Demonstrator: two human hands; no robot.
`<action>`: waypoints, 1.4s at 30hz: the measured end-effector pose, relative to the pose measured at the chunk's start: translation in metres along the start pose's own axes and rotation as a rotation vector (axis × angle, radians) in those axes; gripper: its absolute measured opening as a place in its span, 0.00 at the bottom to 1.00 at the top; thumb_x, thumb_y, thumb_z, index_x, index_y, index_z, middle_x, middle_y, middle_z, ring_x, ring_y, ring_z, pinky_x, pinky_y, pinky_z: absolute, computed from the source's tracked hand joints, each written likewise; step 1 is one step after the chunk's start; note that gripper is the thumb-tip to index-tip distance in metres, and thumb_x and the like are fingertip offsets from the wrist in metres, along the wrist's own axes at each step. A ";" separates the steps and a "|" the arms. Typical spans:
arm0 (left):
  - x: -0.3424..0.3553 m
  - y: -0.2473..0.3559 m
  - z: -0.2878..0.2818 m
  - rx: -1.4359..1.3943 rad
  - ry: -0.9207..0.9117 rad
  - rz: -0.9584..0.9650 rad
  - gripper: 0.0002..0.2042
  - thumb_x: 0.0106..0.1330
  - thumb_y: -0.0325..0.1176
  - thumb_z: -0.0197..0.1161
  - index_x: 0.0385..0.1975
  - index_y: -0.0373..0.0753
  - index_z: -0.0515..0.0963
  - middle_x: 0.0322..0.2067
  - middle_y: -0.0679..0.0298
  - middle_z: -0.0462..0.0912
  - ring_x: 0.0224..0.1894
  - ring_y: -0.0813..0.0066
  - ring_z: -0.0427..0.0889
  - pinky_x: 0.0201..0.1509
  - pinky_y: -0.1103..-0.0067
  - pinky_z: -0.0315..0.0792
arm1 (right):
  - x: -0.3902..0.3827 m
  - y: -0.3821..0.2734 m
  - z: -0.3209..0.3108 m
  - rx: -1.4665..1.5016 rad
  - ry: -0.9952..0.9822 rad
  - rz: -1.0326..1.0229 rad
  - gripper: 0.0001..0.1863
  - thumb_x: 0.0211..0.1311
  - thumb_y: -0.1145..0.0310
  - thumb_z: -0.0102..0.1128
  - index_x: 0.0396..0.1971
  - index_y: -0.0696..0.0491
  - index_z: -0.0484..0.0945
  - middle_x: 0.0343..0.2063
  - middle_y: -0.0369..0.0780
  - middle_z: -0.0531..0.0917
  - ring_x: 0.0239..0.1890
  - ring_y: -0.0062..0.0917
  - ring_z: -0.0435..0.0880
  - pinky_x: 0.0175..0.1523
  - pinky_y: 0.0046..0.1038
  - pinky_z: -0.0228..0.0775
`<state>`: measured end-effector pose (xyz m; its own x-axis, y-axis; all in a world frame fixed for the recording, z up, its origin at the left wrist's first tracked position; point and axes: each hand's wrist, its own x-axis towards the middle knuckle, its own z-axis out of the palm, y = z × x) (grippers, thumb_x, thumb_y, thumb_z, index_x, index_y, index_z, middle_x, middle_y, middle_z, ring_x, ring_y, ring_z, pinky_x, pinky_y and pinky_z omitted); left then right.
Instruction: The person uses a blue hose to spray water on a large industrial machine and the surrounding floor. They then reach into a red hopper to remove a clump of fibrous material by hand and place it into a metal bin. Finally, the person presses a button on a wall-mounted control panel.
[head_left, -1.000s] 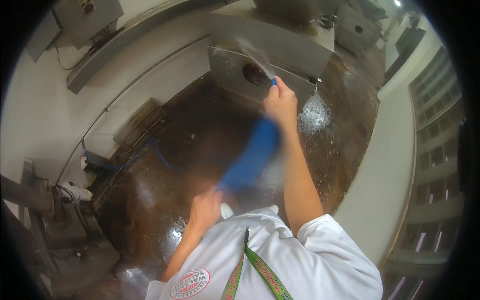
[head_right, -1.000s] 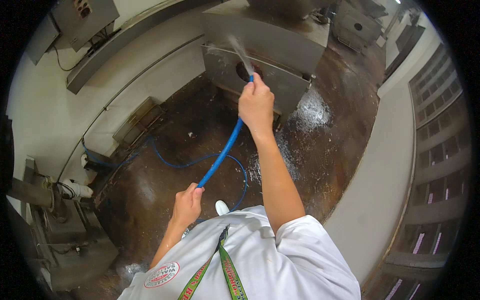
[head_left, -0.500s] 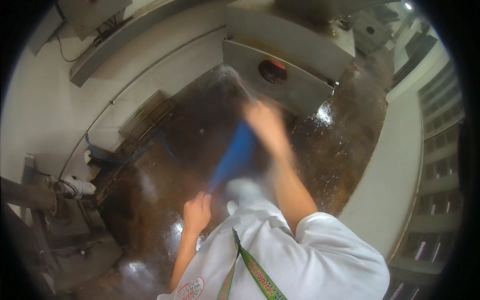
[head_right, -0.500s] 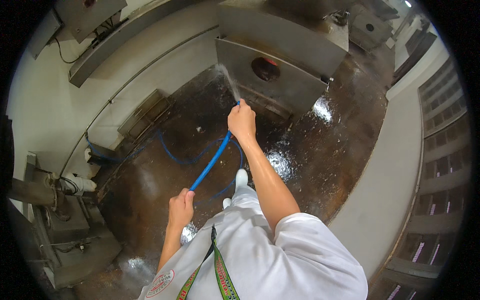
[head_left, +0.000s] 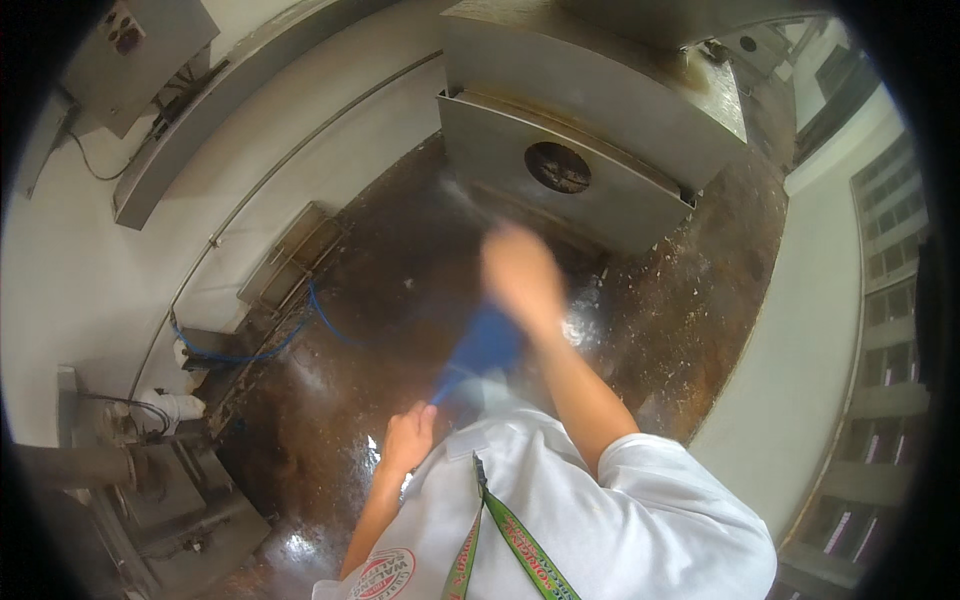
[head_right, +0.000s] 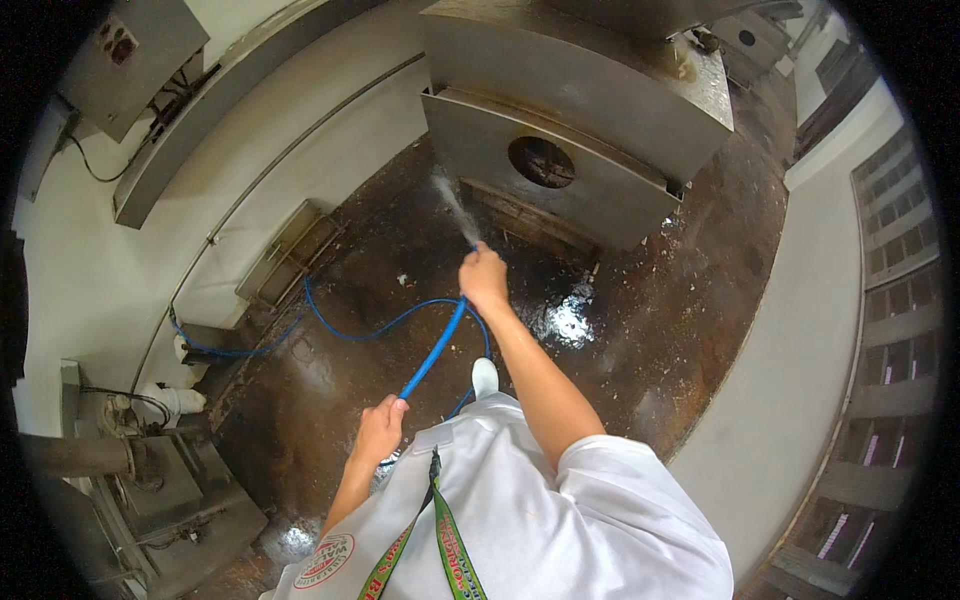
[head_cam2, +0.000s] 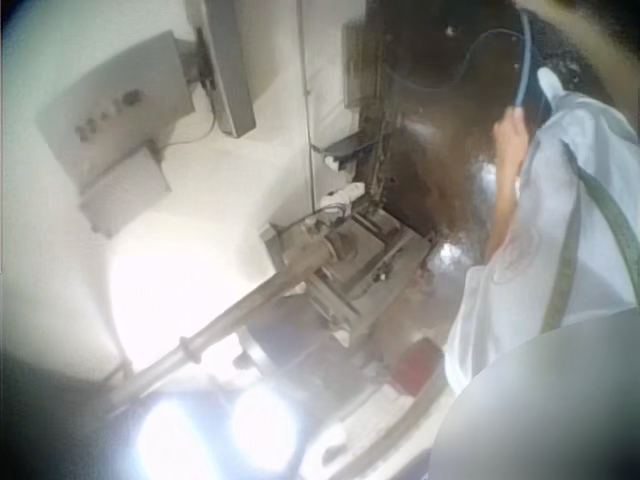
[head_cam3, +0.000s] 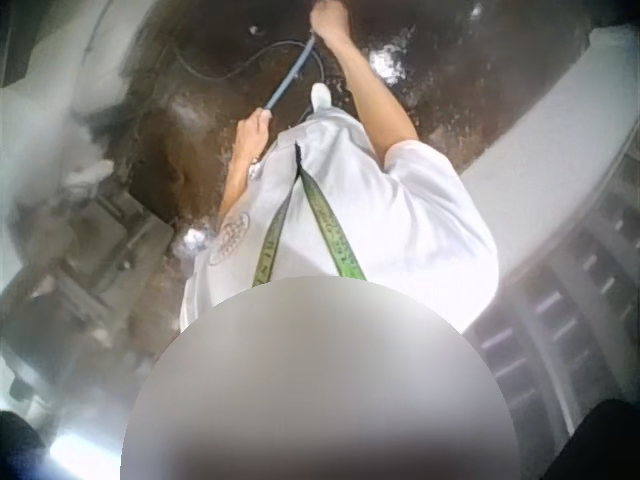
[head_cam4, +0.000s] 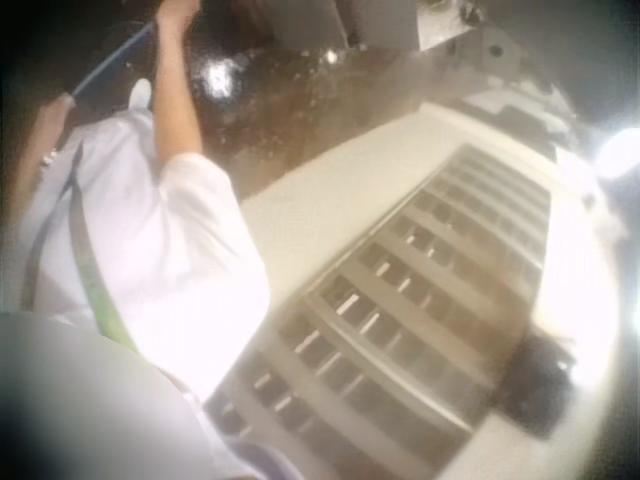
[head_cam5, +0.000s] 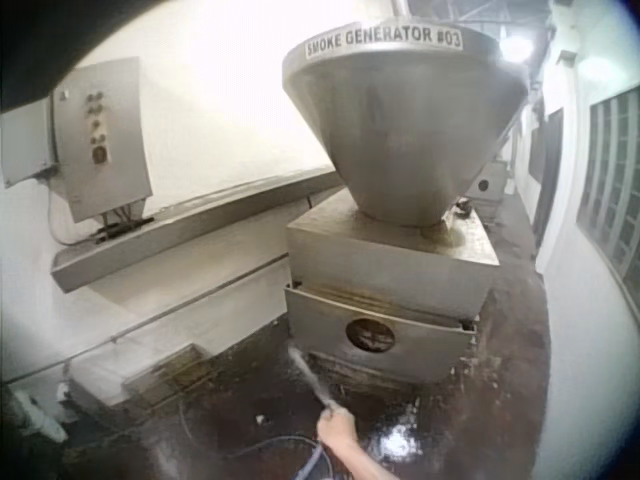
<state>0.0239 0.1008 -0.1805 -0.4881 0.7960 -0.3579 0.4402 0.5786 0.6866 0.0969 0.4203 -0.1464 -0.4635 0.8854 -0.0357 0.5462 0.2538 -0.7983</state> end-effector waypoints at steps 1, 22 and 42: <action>0.009 -0.001 -0.007 -0.005 0.014 -0.015 0.17 0.78 0.44 0.51 0.43 0.35 0.80 0.34 0.37 0.83 0.41 0.31 0.82 0.46 0.49 0.73 | 0.010 -0.017 0.004 0.024 -0.020 -0.016 0.25 0.69 0.69 0.45 0.61 0.64 0.76 0.25 0.57 0.85 0.22 0.42 0.88 0.33 0.42 0.82; 0.157 -0.131 -0.202 -0.095 0.012 0.127 0.24 0.81 0.54 0.45 0.46 0.37 0.77 0.32 0.41 0.84 0.38 0.31 0.83 0.42 0.47 0.75 | 0.172 -0.159 0.215 0.258 0.022 0.155 0.25 0.72 0.73 0.44 0.65 0.67 0.72 0.25 0.52 0.85 0.16 0.34 0.83 0.22 0.36 0.75; 0.261 -0.067 -0.193 0.221 -0.440 0.611 0.19 0.78 0.46 0.53 0.37 0.35 0.81 0.30 0.40 0.84 0.37 0.35 0.84 0.39 0.50 0.76 | 0.020 0.068 0.151 0.568 0.688 0.886 0.10 0.69 0.71 0.53 0.34 0.62 0.80 0.32 0.50 0.83 0.33 0.44 0.83 0.30 0.55 0.76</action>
<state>-0.2787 0.2349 -0.1976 0.2122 0.9551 -0.2070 0.6971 0.0005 0.7170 0.0196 0.3961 -0.2928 0.4604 0.7288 -0.5069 0.0273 -0.5823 -0.8125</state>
